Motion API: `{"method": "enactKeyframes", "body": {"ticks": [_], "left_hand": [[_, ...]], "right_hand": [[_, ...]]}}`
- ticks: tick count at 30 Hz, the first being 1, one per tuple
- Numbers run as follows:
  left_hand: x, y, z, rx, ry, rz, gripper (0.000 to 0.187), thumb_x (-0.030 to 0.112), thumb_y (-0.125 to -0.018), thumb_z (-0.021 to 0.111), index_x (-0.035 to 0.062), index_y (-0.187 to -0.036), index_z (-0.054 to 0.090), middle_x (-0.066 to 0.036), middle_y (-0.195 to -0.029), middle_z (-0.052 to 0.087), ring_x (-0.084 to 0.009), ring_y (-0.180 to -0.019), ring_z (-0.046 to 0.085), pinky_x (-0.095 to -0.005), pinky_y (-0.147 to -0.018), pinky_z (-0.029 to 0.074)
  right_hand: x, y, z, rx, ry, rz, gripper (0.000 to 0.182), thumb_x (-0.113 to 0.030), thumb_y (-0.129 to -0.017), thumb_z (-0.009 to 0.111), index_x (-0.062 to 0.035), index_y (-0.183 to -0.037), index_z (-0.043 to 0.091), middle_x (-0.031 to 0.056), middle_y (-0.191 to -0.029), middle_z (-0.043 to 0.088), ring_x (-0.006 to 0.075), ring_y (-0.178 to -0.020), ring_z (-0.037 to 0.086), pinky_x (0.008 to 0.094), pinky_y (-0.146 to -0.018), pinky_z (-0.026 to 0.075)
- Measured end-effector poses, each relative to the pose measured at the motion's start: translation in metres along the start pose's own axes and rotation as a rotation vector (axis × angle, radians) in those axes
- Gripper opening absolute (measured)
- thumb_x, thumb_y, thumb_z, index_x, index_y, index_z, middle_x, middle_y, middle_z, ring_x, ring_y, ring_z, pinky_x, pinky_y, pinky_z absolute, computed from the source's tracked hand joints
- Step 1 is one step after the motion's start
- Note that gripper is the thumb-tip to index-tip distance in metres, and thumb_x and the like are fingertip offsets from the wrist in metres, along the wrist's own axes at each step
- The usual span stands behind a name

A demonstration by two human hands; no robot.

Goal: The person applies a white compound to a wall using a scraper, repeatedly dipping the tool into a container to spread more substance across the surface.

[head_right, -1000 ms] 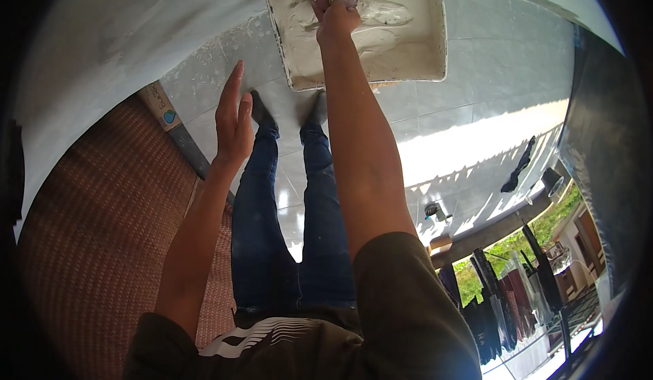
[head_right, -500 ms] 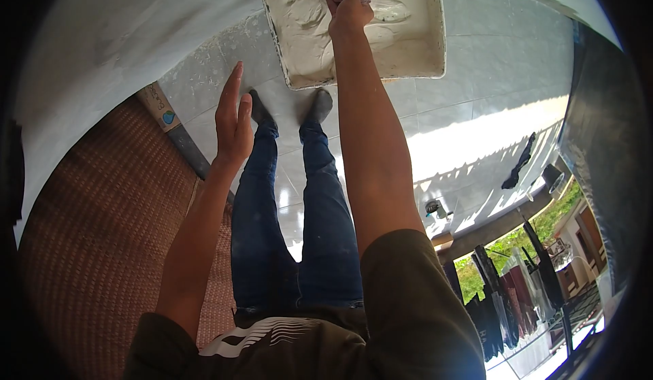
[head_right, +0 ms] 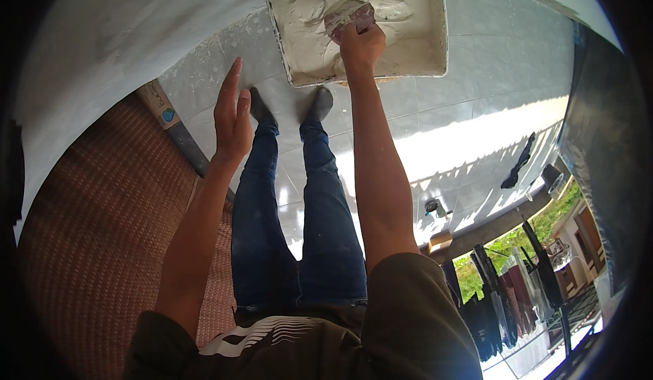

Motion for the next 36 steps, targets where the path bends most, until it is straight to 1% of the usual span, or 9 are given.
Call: {"method": "enactKeyframes", "body": {"ticks": [3, 5, 7, 11, 13, 17, 22, 29, 36], "left_hand": [[0.000, 0.003, 0.002, -0.002, 0.000, 0.009, 0.054, 0.030, -0.106, 0.040, -0.0015, -0.149, 0.037, -0.023, -0.153, 0.040, -0.0363, -0.144, 0.036, -0.0441, -0.118, 0.029], [0.001, 0.004, 0.002, -0.007, -0.008, 0.025, 0.053, 0.030, -0.106, 0.040, -0.0016, -0.149, 0.037, -0.023, -0.153, 0.040, -0.0364, -0.144, 0.036, -0.0440, -0.118, 0.029], [0.001, 0.005, 0.002, -0.020, -0.018, 0.002, 0.054, 0.030, -0.106, 0.040, -0.0019, -0.149, 0.037, -0.024, -0.153, 0.040, -0.0366, -0.144, 0.036, -0.0440, -0.118, 0.029], [-0.001, 0.004, 0.001, -0.021, -0.013, -0.006, 0.054, 0.030, -0.106, 0.040, -0.0019, -0.149, 0.036, -0.024, -0.153, 0.040, -0.0368, -0.144, 0.036, -0.0443, -0.118, 0.029], [-0.003, 0.004, -0.001, -0.022, -0.014, 0.001, 0.055, 0.031, -0.106, 0.040, -0.0019, -0.150, 0.036, -0.024, -0.153, 0.039, -0.0371, -0.144, 0.035, -0.0447, -0.118, 0.029], [-0.006, 0.004, -0.001, -0.026, -0.014, 0.012, 0.055, 0.032, -0.106, 0.040, -0.0019, -0.150, 0.035, -0.024, -0.153, 0.039, -0.0374, -0.145, 0.035, -0.0451, -0.119, 0.029], [-0.005, 0.004, -0.002, -0.027, -0.006, 0.012, 0.056, 0.032, -0.106, 0.038, -0.0018, -0.150, 0.035, -0.024, -0.153, 0.039, -0.0375, -0.145, 0.035, -0.0454, -0.119, 0.029], [-0.006, -0.001, -0.004, -0.032, -0.004, 0.000, 0.056, 0.033, -0.106, 0.038, -0.0025, -0.150, 0.035, -0.024, -0.153, 0.039, -0.0378, -0.144, 0.035, -0.0455, -0.118, 0.029], [-0.007, -0.001, -0.006, -0.035, -0.015, 0.019, 0.056, 0.032, -0.106, 0.038, -0.0030, -0.150, 0.035, -0.025, -0.153, 0.039, -0.0383, -0.144, 0.035, -0.0456, -0.118, 0.029]], "right_hand": [[0.018, 0.015, 0.003, 0.041, 0.236, -0.058, 0.025, -0.015, -0.074, 0.065, 0.0093, -0.074, 0.065, 0.0209, -0.074, 0.069, 0.0305, -0.070, 0.070, 0.0416, -0.068, 0.053], [0.037, 0.013, 0.016, 0.059, 0.171, -0.058, 0.024, -0.015, -0.074, 0.065, 0.0095, -0.075, 0.065, 0.0201, -0.073, 0.069, 0.0301, -0.070, 0.070, 0.0412, -0.068, 0.054], [0.047, 0.009, 0.033, 0.094, -0.182, 0.027, 0.025, -0.015, -0.074, 0.066, 0.0099, -0.074, 0.064, 0.0201, -0.073, 0.068, 0.0302, -0.070, 0.069, 0.0413, -0.069, 0.053], [0.013, 0.000, 0.057, 0.099, -0.255, 0.146, 0.020, -0.008, -0.077, 0.064, 0.0120, -0.082, 0.063, 0.0197, -0.081, 0.069, 0.0289, -0.072, 0.070, 0.0393, -0.068, 0.057], [-0.004, -0.008, 0.072, 0.040, -0.618, 0.329, 0.020, 0.000, -0.079, 0.058, 0.0140, -0.094, 0.062, 0.0214, -0.093, 0.067, 0.0287, -0.078, 0.071, 0.0384, -0.068, 0.064], [-0.024, -0.022, 0.088, 0.033, -0.747, 0.380, 0.024, 0.006, -0.081, 0.051, 0.0144, -0.103, 0.057, 0.0240, -0.103, 0.064, 0.0294, -0.084, 0.071, 0.0416, -0.067, 0.068], [-0.023, -0.023, 0.084, 0.008, -1.003, 0.384, 0.033, 0.010, -0.086, 0.042, 0.0177, -0.118, 0.041, 0.0241, -0.101, 0.062, 0.0332, -0.079, 0.071, 0.0501, -0.079, 0.066], [-0.033, -0.010, 0.101, -0.045, -1.009, 0.497, 0.029, 0.009, -0.088, 0.041, 0.0170, -0.116, 0.043, 0.0226, -0.099, 0.061, 0.0330, -0.082, 0.069, 0.0531, -0.085, 0.064], [-0.034, 0.003, 0.100, -0.301, -1.111, 0.548, 0.024, 0.008, -0.095, 0.038, 0.0153, -0.118, 0.042, 0.0215, -0.104, 0.058, 0.0322, -0.092, 0.065, 0.0551, -0.098, 0.058]]}}
Point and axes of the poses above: each hand's wrist, its own y-axis away from the middle knuckle, its own z-axis out of the palm, x = y × z, the point moved 2 cm from there along -y, towards the middle knuckle
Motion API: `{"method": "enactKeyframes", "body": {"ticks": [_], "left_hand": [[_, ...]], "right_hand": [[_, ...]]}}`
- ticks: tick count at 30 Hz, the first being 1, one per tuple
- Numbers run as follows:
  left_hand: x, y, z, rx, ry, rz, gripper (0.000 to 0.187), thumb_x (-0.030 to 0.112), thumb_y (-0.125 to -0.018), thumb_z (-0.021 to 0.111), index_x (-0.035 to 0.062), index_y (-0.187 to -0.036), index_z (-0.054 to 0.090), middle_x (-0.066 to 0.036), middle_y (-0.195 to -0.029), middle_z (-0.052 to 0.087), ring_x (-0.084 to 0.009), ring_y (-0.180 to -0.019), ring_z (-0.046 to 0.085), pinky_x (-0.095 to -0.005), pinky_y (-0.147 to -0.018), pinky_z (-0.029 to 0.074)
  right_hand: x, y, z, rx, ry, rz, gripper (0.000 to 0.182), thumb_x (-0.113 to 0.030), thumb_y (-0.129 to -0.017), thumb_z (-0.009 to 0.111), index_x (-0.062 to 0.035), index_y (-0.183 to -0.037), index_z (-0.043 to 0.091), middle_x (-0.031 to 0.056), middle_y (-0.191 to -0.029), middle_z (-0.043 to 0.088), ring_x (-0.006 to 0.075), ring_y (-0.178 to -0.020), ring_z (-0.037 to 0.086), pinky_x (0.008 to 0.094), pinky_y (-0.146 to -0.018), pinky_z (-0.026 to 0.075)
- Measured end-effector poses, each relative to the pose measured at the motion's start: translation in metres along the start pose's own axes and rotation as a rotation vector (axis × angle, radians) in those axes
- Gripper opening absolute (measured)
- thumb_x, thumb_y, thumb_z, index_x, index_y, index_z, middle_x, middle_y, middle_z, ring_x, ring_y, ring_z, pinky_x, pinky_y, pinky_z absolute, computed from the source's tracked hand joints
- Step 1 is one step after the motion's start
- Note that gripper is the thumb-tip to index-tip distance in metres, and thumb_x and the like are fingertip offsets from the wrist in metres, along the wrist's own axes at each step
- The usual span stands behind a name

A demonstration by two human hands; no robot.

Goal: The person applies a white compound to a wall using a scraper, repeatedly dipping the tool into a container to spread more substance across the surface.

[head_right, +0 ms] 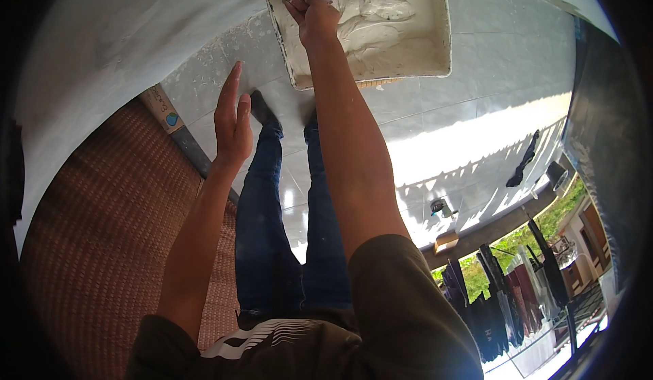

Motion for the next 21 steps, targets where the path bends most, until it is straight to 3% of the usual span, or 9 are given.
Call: {"method": "enactKeyframes", "body": {"ticks": [7, 13, 15, 18, 21], "left_hand": [[0.003, 0.005, -0.003, 0.007, 0.004, 0.021, 0.055, 0.031, -0.106, 0.039, -0.0028, -0.149, 0.036, -0.025, -0.153, 0.039, -0.0384, -0.144, 0.036, -0.0452, -0.118, 0.029], [0.025, 0.002, -0.013, 0.015, -0.040, 0.018, 0.053, 0.027, -0.106, 0.035, -0.0033, -0.150, 0.036, -0.023, -0.152, 0.041, -0.0351, -0.144, 0.037, -0.0441, -0.119, 0.027], [0.039, -0.001, -0.018, 0.027, -0.044, 0.035, 0.053, 0.027, -0.106, 0.035, -0.0029, -0.150, 0.036, -0.022, -0.153, 0.040, -0.0346, -0.144, 0.037, -0.0439, -0.119, 0.027], [0.067, -0.006, -0.029, 0.047, -0.049, 0.076, 0.053, 0.027, -0.106, 0.036, -0.0024, -0.150, 0.036, -0.021, -0.153, 0.040, -0.0338, -0.144, 0.036, -0.0435, -0.119, 0.026], [0.100, -0.009, -0.041, 0.079, -0.053, 0.127, 0.054, 0.027, -0.106, 0.035, -0.0022, -0.151, 0.035, -0.020, -0.154, 0.039, -0.0328, -0.145, 0.035, -0.0429, -0.120, 0.025]], "right_hand": [[-0.011, 0.012, -0.004, -0.032, -0.073, 0.122, 0.023, 0.004, -0.100, 0.038, 0.0142, -0.119, 0.044, 0.0218, -0.110, 0.056, 0.0310, -0.098, 0.064, 0.0509, -0.102, 0.056], [-0.037, 0.051, -0.042, -0.182, -0.191, 0.267, 0.025, -0.002, -0.100, 0.044, 0.0101, -0.121, 0.049, 0.0188, -0.110, 0.059, 0.0292, -0.097, 0.063, 0.0384, -0.094, 0.060], [-0.047, 0.068, -0.062, -0.459, -0.405, 0.439, 0.028, -0.004, -0.099, 0.048, 0.0070, -0.125, 0.050, 0.0160, -0.109, 0.060, 0.0282, -0.096, 0.064, 0.0330, -0.086, 0.061], [-0.067, 0.115, -0.070, -0.440, -0.336, 0.390, 0.031, -0.006, -0.097, 0.054, 0.0038, -0.126, 0.051, 0.0124, -0.106, 0.063, 0.0258, -0.090, 0.065, 0.0287, -0.080, 0.062], [-0.090, 0.164, -0.062, -0.429, -0.144, 0.254, 0.034, -0.012, -0.094, 0.062, -0.0027, -0.125, 0.054, 0.0035, -0.105, 0.065, 0.0163, -0.092, 0.068, 0.0330, -0.086, 0.061]]}}
Point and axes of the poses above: each hand's wrist, its own y-axis away from the middle knuckle, its own z-axis out of the palm, x = y × z, the point moved 2 cm from there along -y, towards the middle knuckle
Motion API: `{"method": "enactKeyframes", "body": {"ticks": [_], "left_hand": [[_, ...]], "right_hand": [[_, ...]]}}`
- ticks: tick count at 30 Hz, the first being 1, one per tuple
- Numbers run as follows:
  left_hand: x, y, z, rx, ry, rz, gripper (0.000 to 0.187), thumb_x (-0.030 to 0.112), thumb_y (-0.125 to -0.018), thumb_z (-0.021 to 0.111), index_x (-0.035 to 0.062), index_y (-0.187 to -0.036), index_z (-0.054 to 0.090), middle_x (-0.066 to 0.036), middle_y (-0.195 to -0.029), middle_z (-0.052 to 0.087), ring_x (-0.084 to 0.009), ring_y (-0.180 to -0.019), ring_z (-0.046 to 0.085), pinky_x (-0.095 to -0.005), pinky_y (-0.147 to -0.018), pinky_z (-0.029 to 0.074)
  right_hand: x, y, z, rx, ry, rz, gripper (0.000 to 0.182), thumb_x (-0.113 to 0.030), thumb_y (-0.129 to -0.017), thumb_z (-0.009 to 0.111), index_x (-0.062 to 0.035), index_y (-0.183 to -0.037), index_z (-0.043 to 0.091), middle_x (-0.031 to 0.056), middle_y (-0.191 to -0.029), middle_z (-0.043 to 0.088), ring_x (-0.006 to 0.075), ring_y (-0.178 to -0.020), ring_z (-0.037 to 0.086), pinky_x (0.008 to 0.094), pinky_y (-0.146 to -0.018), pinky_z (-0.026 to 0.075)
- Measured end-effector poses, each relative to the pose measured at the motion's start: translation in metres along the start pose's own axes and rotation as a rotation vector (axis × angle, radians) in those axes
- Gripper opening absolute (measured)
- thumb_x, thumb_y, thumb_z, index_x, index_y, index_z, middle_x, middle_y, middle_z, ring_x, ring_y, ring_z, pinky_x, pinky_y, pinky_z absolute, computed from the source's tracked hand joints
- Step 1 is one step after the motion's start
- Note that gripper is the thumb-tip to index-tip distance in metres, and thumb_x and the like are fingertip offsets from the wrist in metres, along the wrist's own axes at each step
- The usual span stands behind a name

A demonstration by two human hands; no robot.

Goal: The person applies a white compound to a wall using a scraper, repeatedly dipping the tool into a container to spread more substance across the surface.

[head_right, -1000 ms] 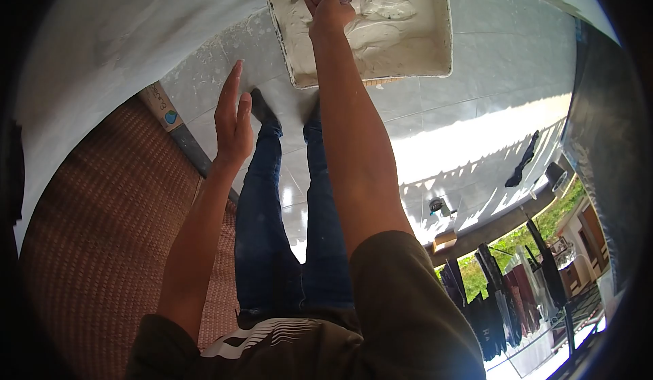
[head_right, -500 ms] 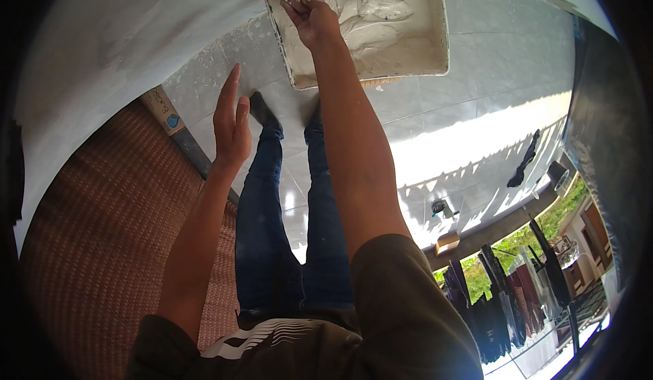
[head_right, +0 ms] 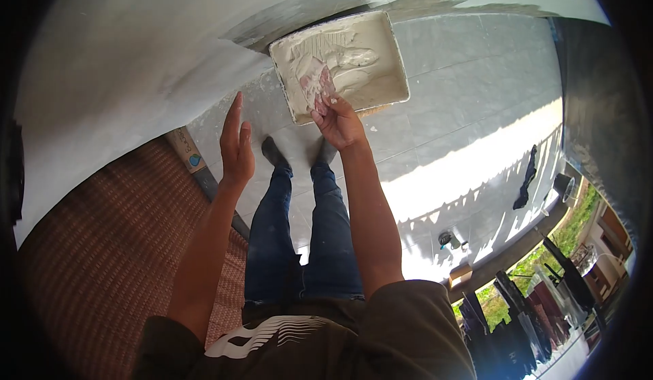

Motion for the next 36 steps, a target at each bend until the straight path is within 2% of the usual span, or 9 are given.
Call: {"method": "enactKeyframes", "body": {"ticks": [4, 6, 10, 11, 16, 22, 24, 30, 36], "left_hand": [[0.058, -0.010, -0.027, 0.077, 0.026, 0.093, 0.054, 0.028, -0.106, 0.034, -0.0022, -0.151, 0.035, -0.020, -0.155, 0.039, -0.0324, -0.146, 0.033, -0.0426, -0.120, 0.023], [0.086, -0.011, -0.046, 0.120, 0.060, 0.120, 0.054, 0.028, -0.106, 0.033, -0.0025, -0.151, 0.035, -0.021, -0.155, 0.039, -0.0322, -0.146, 0.033, -0.0423, -0.120, 0.023], [0.137, -0.011, -0.089, 0.176, 0.071, 0.235, 0.053, 0.023, -0.105, 0.034, -0.0034, -0.151, 0.034, -0.021, -0.155, 0.038, -0.0318, -0.147, 0.032, -0.0417, -0.121, 0.022], [0.148, -0.011, -0.102, 0.201, 0.080, 0.278, 0.054, 0.023, -0.104, 0.033, -0.0036, -0.151, 0.034, -0.021, -0.155, 0.038, -0.0316, -0.147, 0.032, -0.0421, -0.121, 0.022], [0.195, -0.009, -0.175, 0.346, 0.155, 0.492, 0.056, 0.026, -0.104, 0.034, -0.0041, -0.151, 0.032, -0.022, -0.156, 0.036, -0.0338, -0.147, 0.032, -0.0422, -0.120, 0.024], [0.223, 0.018, -0.279, 0.433, 0.140, 0.651, 0.054, 0.021, -0.103, 0.034, -0.0052, -0.151, 0.032, -0.023, -0.156, 0.036, -0.0347, -0.146, 0.033, -0.0428, -0.120, 0.025], [0.225, 0.023, -0.311, 0.476, 0.178, 0.775, 0.055, 0.020, -0.102, 0.034, -0.0067, -0.150, 0.032, -0.024, -0.156, 0.036, -0.0355, -0.146, 0.033, -0.0429, -0.120, 0.025], [0.223, 0.046, -0.390, 0.518, 0.127, 0.826, 0.056, 0.018, -0.101, 0.035, -0.0079, -0.150, 0.032, -0.025, -0.156, 0.035, -0.0365, -0.146, 0.032, -0.0437, -0.120, 0.025], [0.231, 0.060, -0.443, 0.571, 0.118, 0.899, 0.056, 0.018, -0.101, 0.034, -0.0080, -0.150, 0.032, -0.025, -0.156, 0.035, -0.0364, -0.146, 0.032, -0.0439, -0.120, 0.024]], "right_hand": [[-0.016, 0.043, 0.057, -0.238, -0.002, -0.013, 0.037, -0.013, -0.094, 0.064, -0.0014, -0.128, 0.052, 0.0064, -0.111, 0.067, 0.0176, -0.100, 0.070, 0.0350, -0.088, 0.062], [-0.021, 0.062, 0.088, -0.197, 0.098, -0.036, 0.038, -0.014, -0.095, 0.064, -0.0008, -0.128, 0.052, 0.0079, -0.113, 0.067, 0.0184, -0.100, 0.070, 0.0347, -0.086, 0.063], [-0.025, 0.089, 0.148, -0.336, 0.140, -0.100, 0.028, -0.010, -0.097, 0.061, 0.0004, -0.123, 0.056, 0.0099, -0.112, 0.068, 0.0191, -0.096, 0.071, 0.0354, -0.084, 0.064], [-0.024, 0.098, 0.164, -0.299, 0.165, -0.118, 0.025, -0.009, -0.098, 0.059, 0.0008, -0.121, 0.057, 0.0098, -0.110, 0.068, 0.0192, -0.094, 0.072, 0.0354, -0.082, 0.064], [0.002, 0.140, 0.246, -0.430, 0.238, -0.240, 0.024, -0.009, -0.099, 0.057, 0.0004, -0.121, 0.057, 0.0094, -0.109, 0.068, 0.0180, -0.093, 0.071, 0.0329, -0.078, 0.065], [0.067, 0.174, 0.328, -0.525, 0.320, -0.376, 0.023, -0.008, -0.097, 0.060, -0.0030, -0.119, 0.058, 0.0078, -0.107, 0.068, 0.0179, -0.094, 0.070, 0.0327, -0.075, 0.065], [0.090, 0.180, 0.352, -0.582, 0.308, -0.394, 0.025, -0.008, -0.096, 0.061, -0.0026, -0.120, 0.058, 0.0083, -0.109, 0.067, 0.0179, -0.094, 0.070, 0.0324, -0.075, 0.065], [0.149, 0.203, 0.417, -0.601, 0.410, -0.502, 0.028, -0.003, -0.096, 0.058, -0.0020, -0.124, 0.057, 0.0084, -0.111, 0.067, 0.0177, -0.095, 0.069, 0.0324, -0.075, 0.064], [0.187, 0.221, 0.465, -0.634, 0.450, -0.525, 0.028, -0.001, -0.096, 0.057, 0.0005, -0.124, 0.057, 0.0093, -0.111, 0.067, 0.0183, -0.095, 0.070, 0.0326, -0.076, 0.064]]}}
Point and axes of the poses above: each hand's wrist, its own y-axis away from the middle knuckle, its own z-axis out of the palm, x = y × z, the point moved 2 cm from there along -y, towards the middle knuckle
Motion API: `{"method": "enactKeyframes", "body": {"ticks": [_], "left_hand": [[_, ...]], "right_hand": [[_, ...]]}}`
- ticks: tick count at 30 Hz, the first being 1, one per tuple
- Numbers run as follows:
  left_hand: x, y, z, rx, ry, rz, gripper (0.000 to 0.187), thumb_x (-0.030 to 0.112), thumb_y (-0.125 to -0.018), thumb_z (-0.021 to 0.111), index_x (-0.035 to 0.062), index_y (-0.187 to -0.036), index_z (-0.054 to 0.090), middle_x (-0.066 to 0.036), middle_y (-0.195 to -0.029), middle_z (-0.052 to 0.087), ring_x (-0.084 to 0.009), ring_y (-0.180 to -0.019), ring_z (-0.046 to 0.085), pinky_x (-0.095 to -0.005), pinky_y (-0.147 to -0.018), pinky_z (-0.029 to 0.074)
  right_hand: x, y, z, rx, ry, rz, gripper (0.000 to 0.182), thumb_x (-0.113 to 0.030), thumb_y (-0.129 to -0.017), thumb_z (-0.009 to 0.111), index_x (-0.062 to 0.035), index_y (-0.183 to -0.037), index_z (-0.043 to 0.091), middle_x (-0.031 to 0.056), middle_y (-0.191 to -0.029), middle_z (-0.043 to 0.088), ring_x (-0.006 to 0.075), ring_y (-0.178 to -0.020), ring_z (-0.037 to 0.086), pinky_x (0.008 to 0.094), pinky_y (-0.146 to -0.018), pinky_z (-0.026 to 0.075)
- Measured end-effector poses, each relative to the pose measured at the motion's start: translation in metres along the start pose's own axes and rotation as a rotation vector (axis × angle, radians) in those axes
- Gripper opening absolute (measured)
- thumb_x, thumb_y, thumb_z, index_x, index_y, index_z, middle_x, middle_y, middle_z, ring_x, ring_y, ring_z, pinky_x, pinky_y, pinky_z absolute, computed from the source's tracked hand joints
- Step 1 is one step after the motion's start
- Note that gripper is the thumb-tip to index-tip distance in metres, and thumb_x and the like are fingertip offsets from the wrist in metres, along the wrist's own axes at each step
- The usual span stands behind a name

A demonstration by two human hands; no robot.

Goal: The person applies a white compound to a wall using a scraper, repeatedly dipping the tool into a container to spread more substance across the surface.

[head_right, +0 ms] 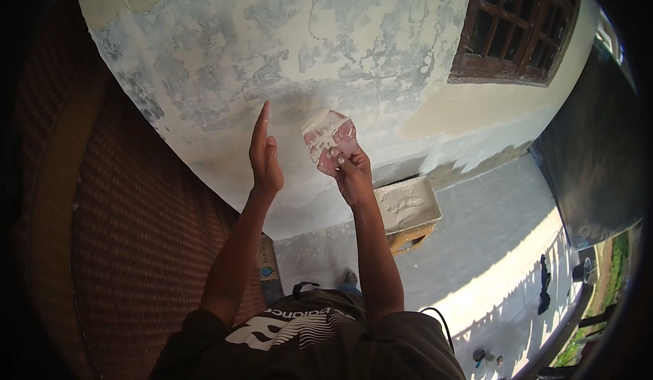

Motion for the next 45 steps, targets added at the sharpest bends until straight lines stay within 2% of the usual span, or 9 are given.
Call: {"method": "enactKeyframes", "body": {"ticks": [12, 19, 26, 30, 33, 35, 36, 38, 45], "left_hand": [[0.016, -0.042, -0.051, 0.054, -0.167, 0.040, 0.056, 0.021, -0.102, 0.033, -0.0063, -0.151, 0.031, -0.024, -0.157, 0.034, -0.0370, -0.147, 0.031, -0.0450, -0.120, 0.024], [-0.015, -0.074, -0.055, 0.088, -0.208, 0.134, 0.057, 0.028, -0.105, 0.033, -0.0032, -0.153, 0.030, -0.021, -0.158, 0.033, -0.0368, -0.147, 0.030, -0.0454, -0.120, 0.024], [-0.022, -0.125, -0.077, 0.130, -0.249, 0.207, 0.057, 0.032, -0.106, 0.032, 0.0004, -0.154, 0.029, -0.020, -0.158, 0.034, -0.0356, -0.148, 0.030, -0.0463, -0.121, 0.023], [-0.022, -0.164, -0.105, 0.147, -0.392, 0.261, 0.057, 0.035, -0.107, 0.031, 0.0024, -0.154, 0.031, -0.018, -0.158, 0.035, -0.0347, -0.148, 0.029, -0.0493, -0.121, 0.020], [-0.028, -0.195, -0.128, 0.205, -0.489, 0.326, 0.059, 0.039, -0.107, 0.031, 0.0017, -0.153, 0.033, -0.019, -0.157, 0.036, -0.0352, -0.149, 0.028, -0.0519, -0.121, 0.017], [-0.038, -0.215, -0.142, 0.235, -0.567, 0.372, 0.059, 0.039, -0.107, 0.031, 0.0014, -0.152, 0.033, -0.019, -0.157, 0.036, -0.0357, -0.149, 0.027, -0.0528, -0.121, 0.017], [-0.043, -0.224, -0.149, 0.268, -0.643, 0.414, 0.059, 0.039, -0.107, 0.031, 0.0011, -0.152, 0.034, -0.019, -0.157, 0.035, -0.0361, -0.149, 0.026, -0.0537, -0.121, 0.016], [-0.053, -0.237, -0.157, 0.283, -0.700, 0.442, 0.059, 0.037, -0.106, 0.034, 0.0002, -0.152, 0.032, -0.020, -0.159, 0.031, -0.0383, -0.150, 0.023, -0.0556, -0.120, 0.015], [-0.085, -0.244, -0.164, 0.359, -0.766, 0.494, 0.064, 0.029, -0.101, 0.043, -0.0069, -0.151, 0.028, -0.028, -0.159, 0.024, -0.0437, -0.149, 0.021, -0.0574, -0.119, 0.016]], "right_hand": [[0.004, -0.043, 0.059, -0.149, 0.002, -0.005, 0.027, -0.001, -0.097, 0.055, 0.0003, -0.123, 0.058, 0.0107, -0.112, 0.068, 0.0184, -0.096, 0.071, 0.0352, -0.078, 0.065], [-0.005, -0.078, 0.077, -0.187, 0.050, -0.017, 0.027, -0.002, -0.098, 0.054, 0.0003, -0.125, 0.057, 0.0114, -0.113, 0.068, 0.0191, -0.096, 0.071, 0.0348, -0.076, 0.065], [-0.039, -0.124, 0.124, -0.244, 0.182, -0.119, 0.028, 0.002, -0.095, 0.060, 0.0000, -0.123, 0.059, 0.0102, -0.114, 0.068, 0.0166, -0.096, 0.070, 0.0306, -0.073, 0.065], [-0.071, -0.147, 0.185, -0.266, 0.408, -0.346, 0.028, 0.004, -0.094, 0.058, 0.0026, -0.122, 0.059, 0.0102, -0.110, 0.067, 0.0160, -0.098, 0.069, 0.0321, -0.074, 0.064], [-0.084, -0.172, 0.232, -0.303, 0.495, -0.660, 0.024, 0.002, -0.093, 0.060, 0.0023, -0.117, 0.063, 0.0092, -0.103, 0.067, 0.0155, -0.090, 0.069, 0.0304, -0.073, 0.063], [-0.098, -0.180, 0.263, -0.219, 0.812, -1.219, 0.026, 0.003, -0.086, 0.065, -0.0019, -0.112, 0.069, 0.0085, -0.095, 0.066, 0.0190, -0.084, 0.065, 0.0309, -0.066, 0.060], [-0.104, -0.188, 0.274, -0.216, 0.813, -1.222, 0.026, 0.003, -0.086, 0.065, -0.0019, -0.112, 0.069, 0.0085, -0.095, 0.066, 0.0190, -0.084, 0.065, 0.0309, -0.066, 0.060], [-0.111, -0.194, 0.300, -0.160, 1.212, -1.767, 0.033, 0.002, -0.076, 0.070, -0.0070, -0.108, 0.073, 0.0074, -0.092, 0.064, 0.0247, -0.083, 0.059, 0.0339, -0.062, 0.055], [-0.100, -0.245, 0.328, -0.181, 1.405, -2.018, 0.032, -0.004, -0.071, 0.071, -0.0084, -0.103, 0.075, 0.0008, -0.087, 0.065, 0.0243, -0.087, 0.057, 0.0360, -0.069, 0.051]]}}
Point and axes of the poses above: each hand's wrist, its own y-axis away from the middle knuckle, its own z-axis out of the palm, x = y × z, the point moved 2 cm from there along -y, towards the middle knuckle
